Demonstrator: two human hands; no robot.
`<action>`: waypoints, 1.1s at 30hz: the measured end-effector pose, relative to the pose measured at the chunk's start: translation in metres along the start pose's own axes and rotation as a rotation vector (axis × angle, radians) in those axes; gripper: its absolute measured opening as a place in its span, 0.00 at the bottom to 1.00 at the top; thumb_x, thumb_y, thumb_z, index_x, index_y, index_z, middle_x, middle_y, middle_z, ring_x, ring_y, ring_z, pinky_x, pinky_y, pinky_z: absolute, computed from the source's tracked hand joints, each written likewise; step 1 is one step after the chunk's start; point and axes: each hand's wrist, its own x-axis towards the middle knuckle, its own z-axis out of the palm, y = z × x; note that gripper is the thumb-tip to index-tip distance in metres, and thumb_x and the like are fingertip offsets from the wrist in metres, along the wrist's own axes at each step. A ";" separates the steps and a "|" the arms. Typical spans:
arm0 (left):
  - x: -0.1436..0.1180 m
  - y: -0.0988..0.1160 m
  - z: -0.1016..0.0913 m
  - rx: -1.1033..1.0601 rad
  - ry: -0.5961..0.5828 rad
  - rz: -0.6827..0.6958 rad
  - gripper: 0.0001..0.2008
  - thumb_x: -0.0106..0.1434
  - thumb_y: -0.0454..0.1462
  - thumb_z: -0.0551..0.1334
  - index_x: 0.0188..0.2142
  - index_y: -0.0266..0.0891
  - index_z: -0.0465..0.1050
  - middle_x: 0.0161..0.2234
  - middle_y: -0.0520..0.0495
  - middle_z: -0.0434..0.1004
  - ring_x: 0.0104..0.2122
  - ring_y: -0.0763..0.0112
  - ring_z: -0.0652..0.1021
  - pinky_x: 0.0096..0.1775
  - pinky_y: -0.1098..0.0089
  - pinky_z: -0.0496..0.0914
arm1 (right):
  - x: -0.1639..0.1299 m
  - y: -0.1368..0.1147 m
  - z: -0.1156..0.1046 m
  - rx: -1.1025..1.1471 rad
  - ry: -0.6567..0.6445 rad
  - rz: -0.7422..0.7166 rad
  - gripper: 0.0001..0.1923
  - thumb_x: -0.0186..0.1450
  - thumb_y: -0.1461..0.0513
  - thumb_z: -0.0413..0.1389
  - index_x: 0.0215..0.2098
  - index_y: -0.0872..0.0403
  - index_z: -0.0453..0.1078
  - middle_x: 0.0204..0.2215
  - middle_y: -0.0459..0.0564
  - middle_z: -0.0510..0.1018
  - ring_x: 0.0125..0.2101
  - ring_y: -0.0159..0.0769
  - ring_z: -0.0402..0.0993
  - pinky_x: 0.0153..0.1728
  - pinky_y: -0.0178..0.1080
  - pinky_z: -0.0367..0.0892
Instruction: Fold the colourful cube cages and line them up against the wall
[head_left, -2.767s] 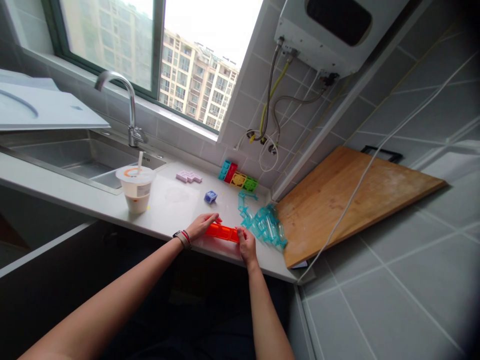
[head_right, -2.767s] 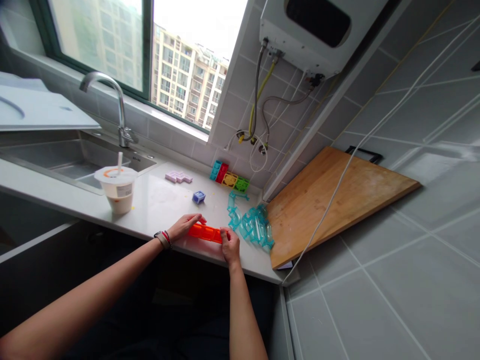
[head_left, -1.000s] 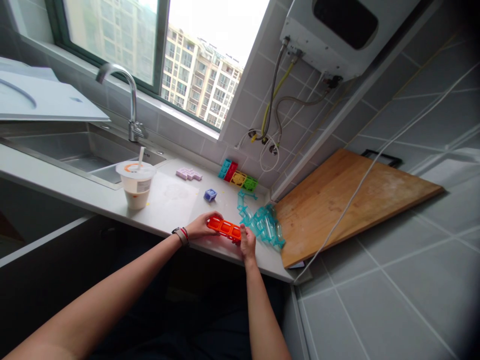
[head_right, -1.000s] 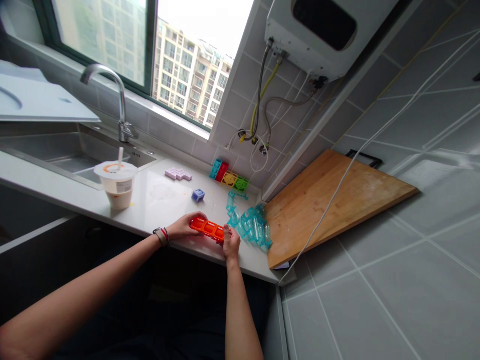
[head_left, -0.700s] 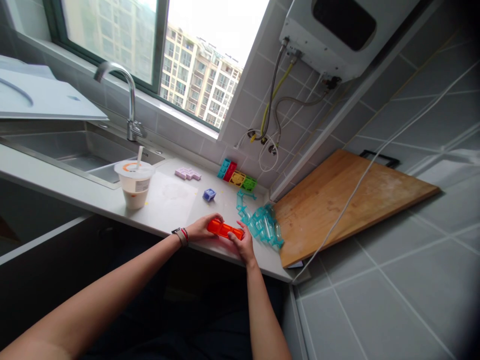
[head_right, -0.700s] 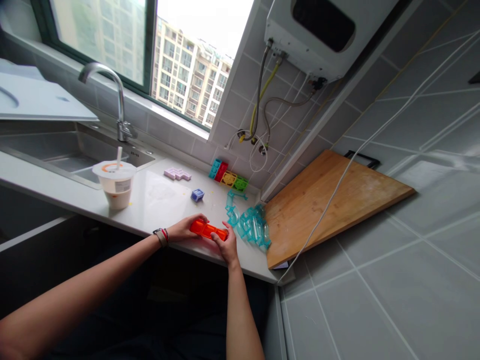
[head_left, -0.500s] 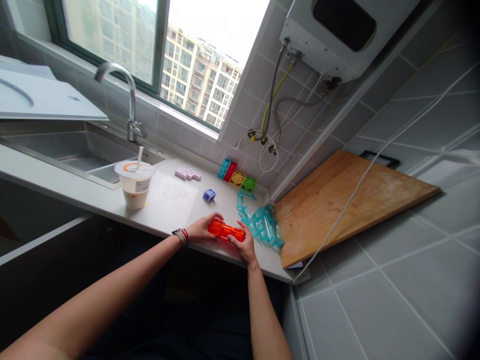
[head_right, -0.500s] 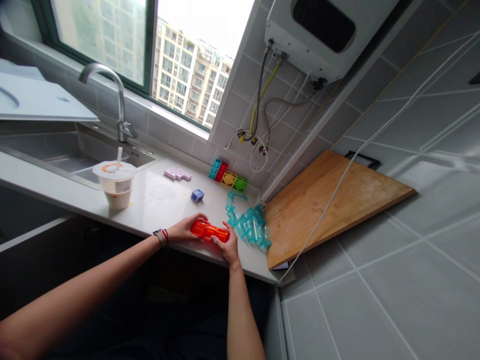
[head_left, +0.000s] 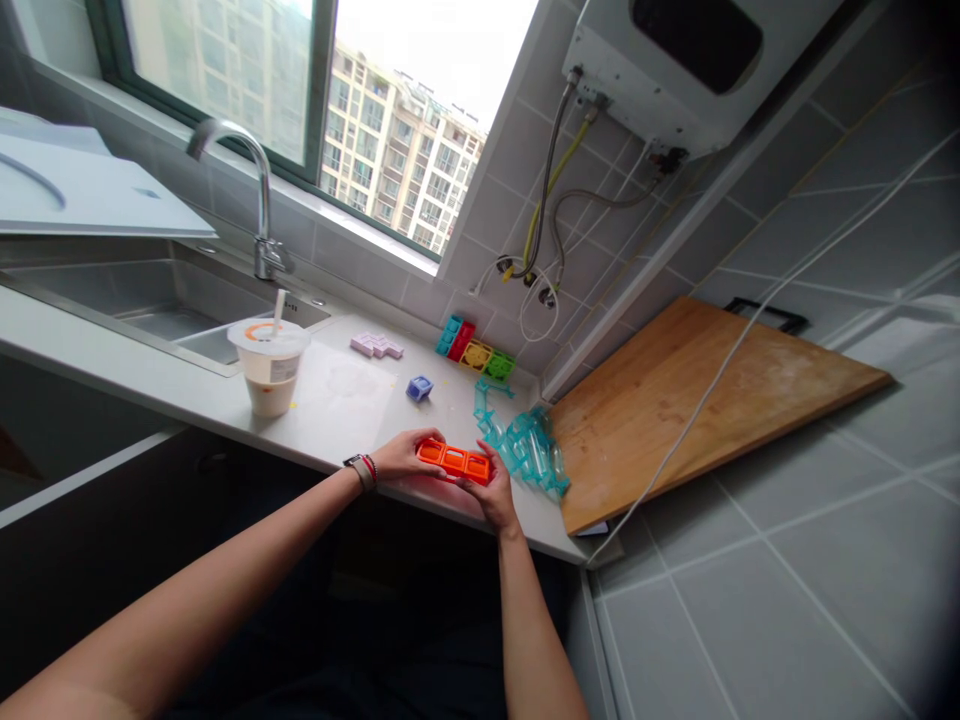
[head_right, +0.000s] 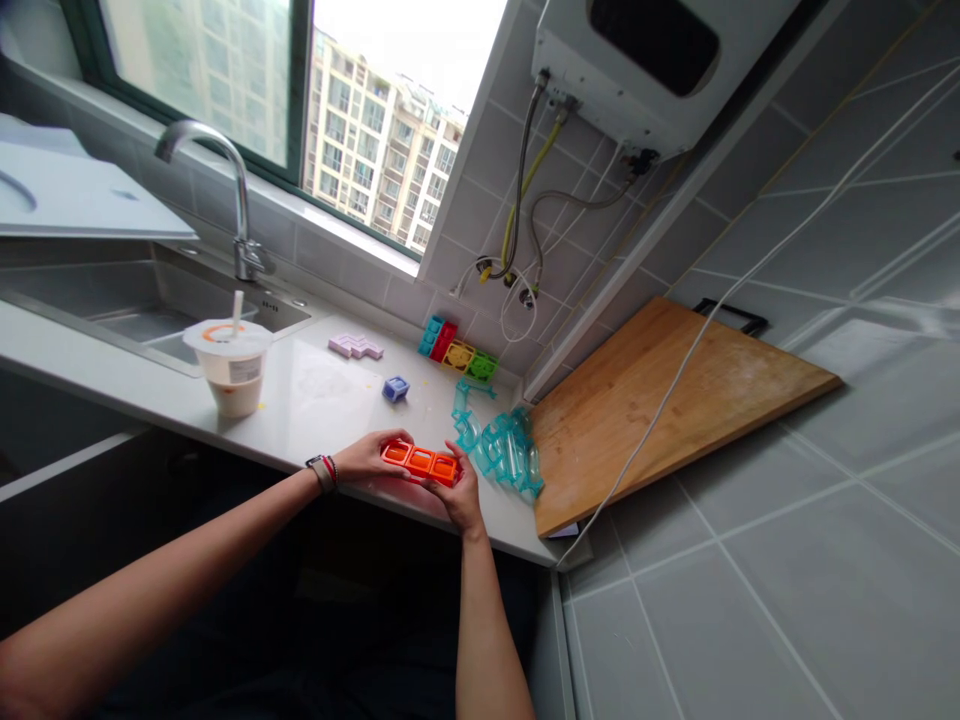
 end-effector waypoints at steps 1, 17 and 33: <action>0.000 0.000 0.000 0.009 -0.002 0.005 0.26 0.50 0.48 0.75 0.44 0.39 0.72 0.36 0.49 0.80 0.37 0.61 0.80 0.39 0.66 0.74 | 0.000 0.001 0.000 0.001 -0.001 -0.004 0.43 0.50 0.59 0.74 0.62 0.49 0.65 0.48 0.52 0.78 0.47 0.46 0.80 0.53 0.50 0.75; 0.004 -0.001 0.004 0.224 0.104 0.087 0.24 0.54 0.51 0.72 0.45 0.39 0.79 0.45 0.41 0.79 0.45 0.54 0.78 0.53 0.57 0.70 | 0.005 0.011 0.005 -0.439 0.064 -0.172 0.29 0.58 0.53 0.69 0.55 0.50 0.73 0.52 0.54 0.77 0.53 0.46 0.73 0.59 0.49 0.68; 0.008 0.000 -0.007 0.244 -0.010 -0.010 0.29 0.54 0.53 0.72 0.50 0.39 0.79 0.50 0.39 0.82 0.49 0.52 0.80 0.56 0.55 0.71 | 0.013 0.008 -0.005 -0.508 -0.024 -0.258 0.22 0.58 0.50 0.69 0.48 0.46 0.80 0.43 0.51 0.81 0.46 0.46 0.76 0.54 0.49 0.67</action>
